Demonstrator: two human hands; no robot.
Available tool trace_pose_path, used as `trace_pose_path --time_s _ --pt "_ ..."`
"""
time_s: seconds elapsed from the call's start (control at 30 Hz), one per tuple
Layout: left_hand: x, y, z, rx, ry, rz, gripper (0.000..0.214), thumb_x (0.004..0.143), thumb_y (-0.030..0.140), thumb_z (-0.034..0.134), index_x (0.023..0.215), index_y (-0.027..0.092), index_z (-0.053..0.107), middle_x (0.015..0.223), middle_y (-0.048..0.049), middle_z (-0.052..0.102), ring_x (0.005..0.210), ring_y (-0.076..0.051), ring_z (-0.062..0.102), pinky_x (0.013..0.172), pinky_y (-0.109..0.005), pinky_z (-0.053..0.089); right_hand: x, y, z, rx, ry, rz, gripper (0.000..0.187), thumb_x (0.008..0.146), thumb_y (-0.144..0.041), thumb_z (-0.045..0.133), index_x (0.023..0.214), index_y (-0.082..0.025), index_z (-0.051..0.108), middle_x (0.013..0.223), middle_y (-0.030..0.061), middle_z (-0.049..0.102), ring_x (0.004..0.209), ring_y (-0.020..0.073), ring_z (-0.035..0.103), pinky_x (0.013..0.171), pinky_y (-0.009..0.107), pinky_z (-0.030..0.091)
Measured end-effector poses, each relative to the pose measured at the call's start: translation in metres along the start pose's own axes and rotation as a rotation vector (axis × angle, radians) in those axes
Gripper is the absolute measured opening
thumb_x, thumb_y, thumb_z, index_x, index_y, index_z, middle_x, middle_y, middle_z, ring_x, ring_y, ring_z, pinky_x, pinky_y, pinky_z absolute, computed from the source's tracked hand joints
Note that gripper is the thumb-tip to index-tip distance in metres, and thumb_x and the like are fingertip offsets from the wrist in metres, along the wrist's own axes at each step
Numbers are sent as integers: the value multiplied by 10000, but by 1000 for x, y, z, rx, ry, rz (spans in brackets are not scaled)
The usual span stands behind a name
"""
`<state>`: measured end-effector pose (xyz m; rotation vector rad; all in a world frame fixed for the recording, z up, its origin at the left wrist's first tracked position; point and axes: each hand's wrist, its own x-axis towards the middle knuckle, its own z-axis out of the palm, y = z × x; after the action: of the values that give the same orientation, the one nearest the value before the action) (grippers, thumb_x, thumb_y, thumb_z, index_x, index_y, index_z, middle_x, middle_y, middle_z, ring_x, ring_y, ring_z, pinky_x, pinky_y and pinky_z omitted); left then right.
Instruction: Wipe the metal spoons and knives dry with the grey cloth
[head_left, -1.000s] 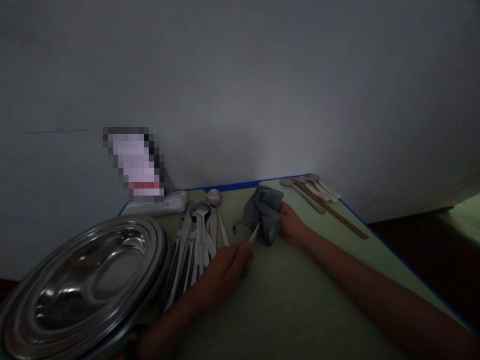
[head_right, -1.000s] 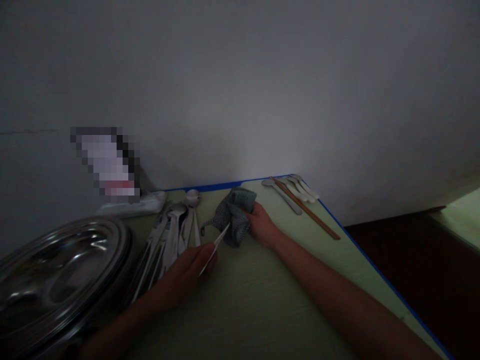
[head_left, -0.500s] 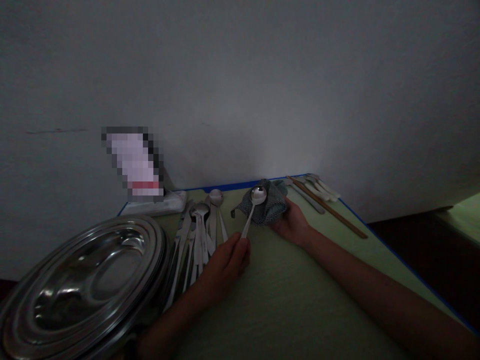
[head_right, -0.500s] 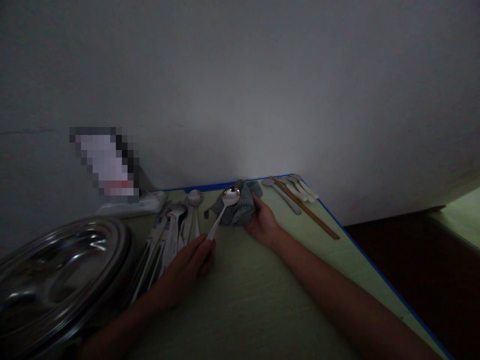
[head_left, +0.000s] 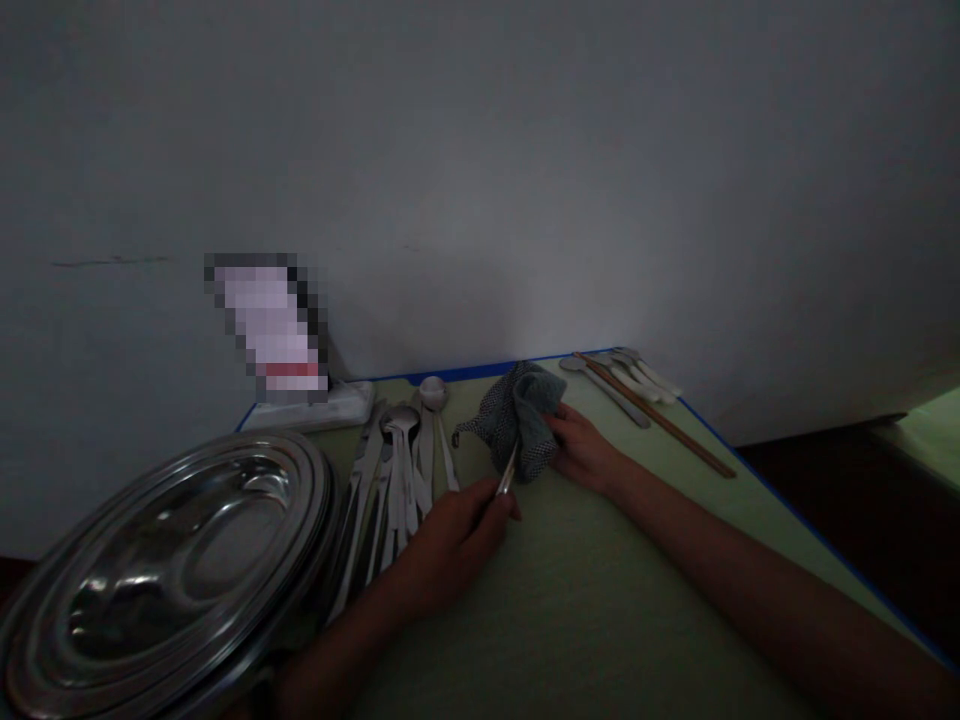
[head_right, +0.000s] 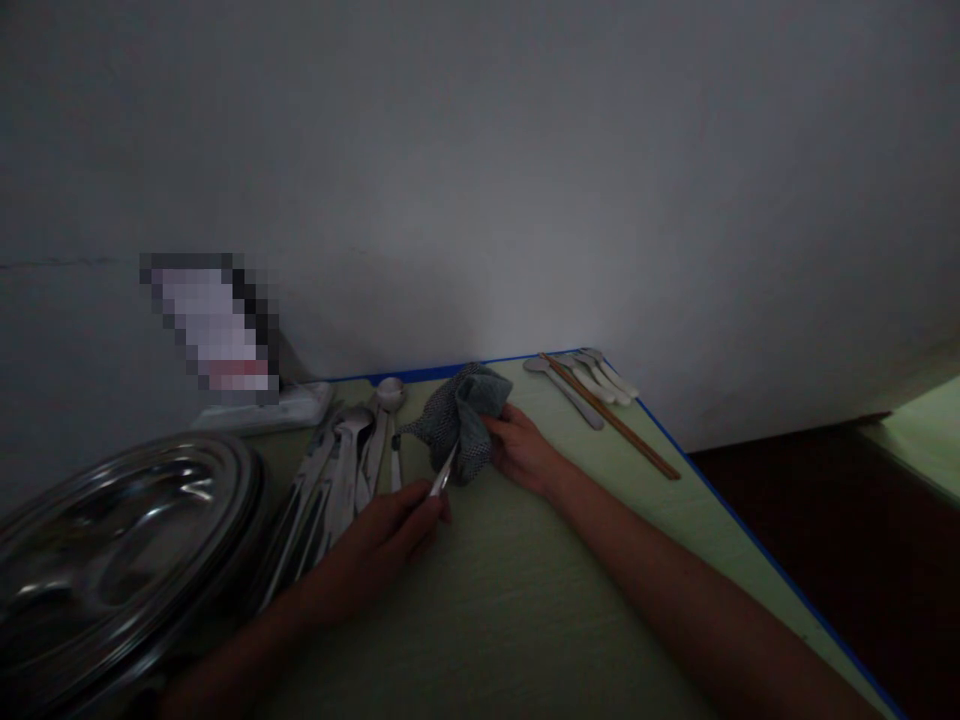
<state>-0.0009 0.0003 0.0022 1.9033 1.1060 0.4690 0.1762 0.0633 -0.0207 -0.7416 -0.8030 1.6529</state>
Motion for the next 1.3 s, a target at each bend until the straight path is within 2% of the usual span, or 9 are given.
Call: trace_pose_path --time_s 0.53,1.3 --pt "0 1 1 42 1 16 284 901 343 354 759 185 542 550 59 430 509 -104 430 487 -209 309 1 1 -1 -27 -19 8 196 578 -240 735 744 -184 648 748 20 695 823 192 632 759 338 474" --pt "0 2 1 63 9 31 294 895 335 360 714 183 534 578 51 465 534 -106 453 512 -211 318 1 2 -2 -31 -15 18 215 582 -218 737 782 -179 671 711 -1 693 676 147 621 712 298 462"
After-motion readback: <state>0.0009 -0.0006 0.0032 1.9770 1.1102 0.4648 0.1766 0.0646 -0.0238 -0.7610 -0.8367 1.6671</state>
